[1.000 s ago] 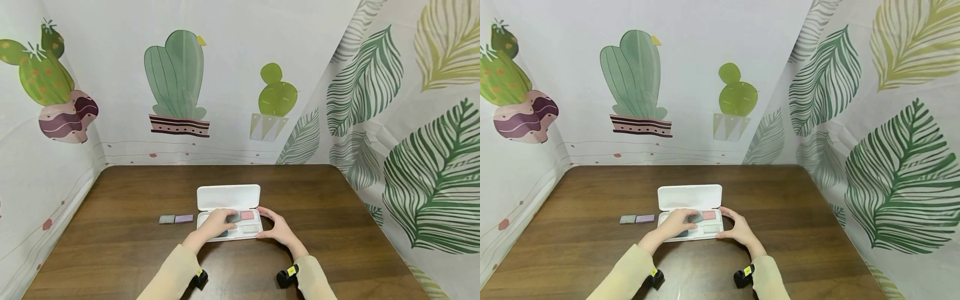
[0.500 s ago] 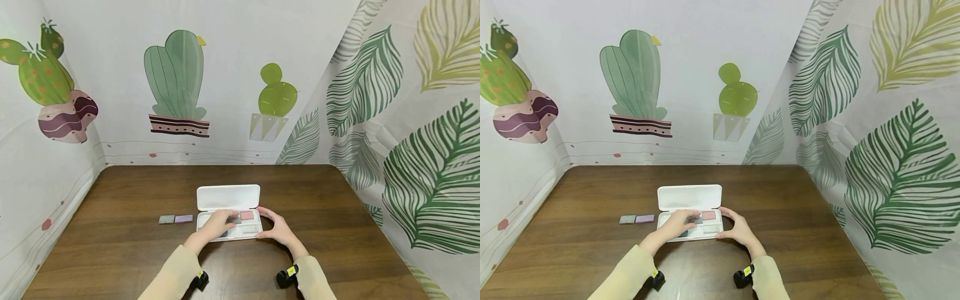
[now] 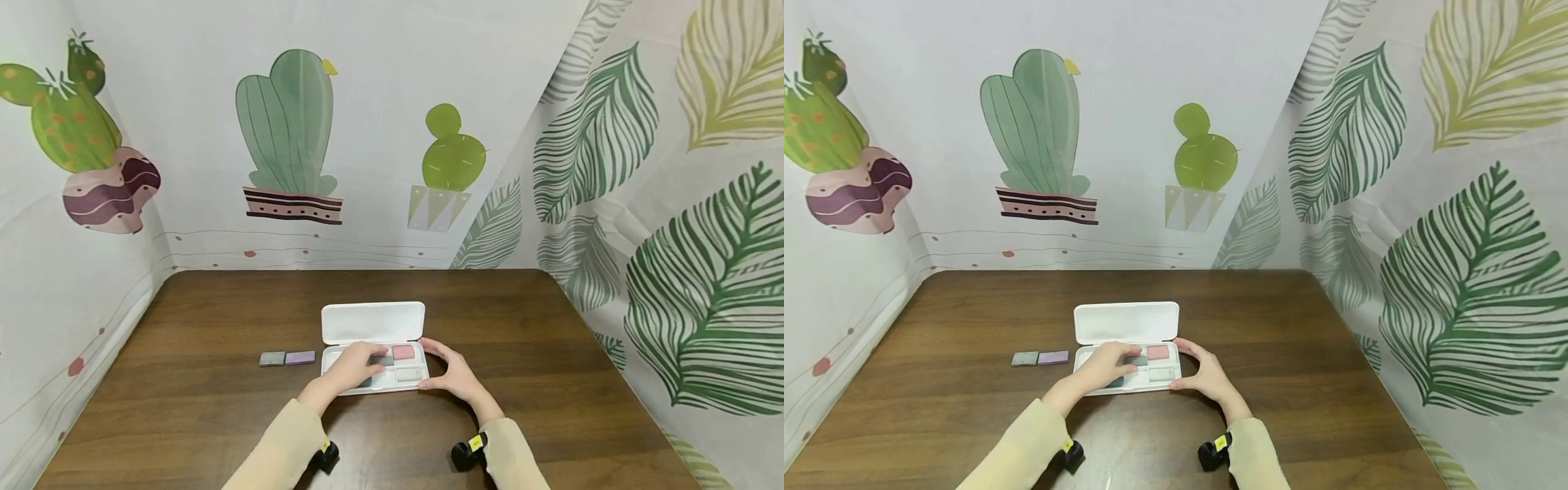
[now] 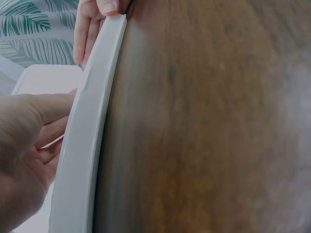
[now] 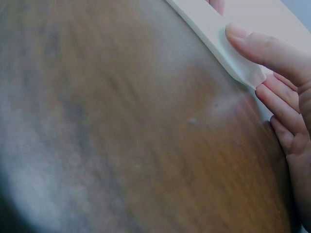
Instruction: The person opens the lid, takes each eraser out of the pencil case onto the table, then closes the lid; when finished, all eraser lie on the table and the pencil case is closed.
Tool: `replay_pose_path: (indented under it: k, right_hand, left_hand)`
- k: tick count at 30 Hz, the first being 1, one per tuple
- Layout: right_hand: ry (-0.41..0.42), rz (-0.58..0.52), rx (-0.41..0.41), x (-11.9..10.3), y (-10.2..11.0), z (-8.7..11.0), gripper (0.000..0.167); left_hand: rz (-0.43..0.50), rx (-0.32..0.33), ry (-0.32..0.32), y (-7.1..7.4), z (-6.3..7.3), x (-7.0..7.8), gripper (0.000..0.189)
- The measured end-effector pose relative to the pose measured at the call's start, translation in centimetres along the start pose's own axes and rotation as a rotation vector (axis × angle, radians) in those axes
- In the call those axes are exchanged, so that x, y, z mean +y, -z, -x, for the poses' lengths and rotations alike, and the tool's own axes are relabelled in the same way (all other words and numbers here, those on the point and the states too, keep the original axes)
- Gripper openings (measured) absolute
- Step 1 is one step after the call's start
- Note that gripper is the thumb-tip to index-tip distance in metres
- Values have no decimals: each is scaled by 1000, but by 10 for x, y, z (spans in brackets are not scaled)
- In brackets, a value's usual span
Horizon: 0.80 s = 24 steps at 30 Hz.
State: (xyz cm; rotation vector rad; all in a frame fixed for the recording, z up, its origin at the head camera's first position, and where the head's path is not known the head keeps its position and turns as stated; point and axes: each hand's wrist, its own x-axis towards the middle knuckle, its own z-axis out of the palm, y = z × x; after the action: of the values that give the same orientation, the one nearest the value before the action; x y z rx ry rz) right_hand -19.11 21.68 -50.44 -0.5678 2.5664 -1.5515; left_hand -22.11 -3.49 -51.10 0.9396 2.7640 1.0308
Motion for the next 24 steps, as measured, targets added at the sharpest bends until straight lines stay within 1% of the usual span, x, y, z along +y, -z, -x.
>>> replay_pose_path:
  k: [7, 16, 20, 24]
  right_hand:
    - [6, -7, 2, 1, 0, -1, 82]
    - [0, 10, 0, 1, 0, 0, 82]
    - [3, 6, 2, 2, -1, 0, 82]
    - [5, -8, 4, 3, 0, -1, 82]
  left_hand:
    - [13, 2, 7, 1, 0, 2, 33]
    - [61, 43, 29, -1, 2, 4, 33]
    - [71, 60, 27, -1, 2, 5, 29]
    - [65, 60, 18, -1, 1, 5, 26]
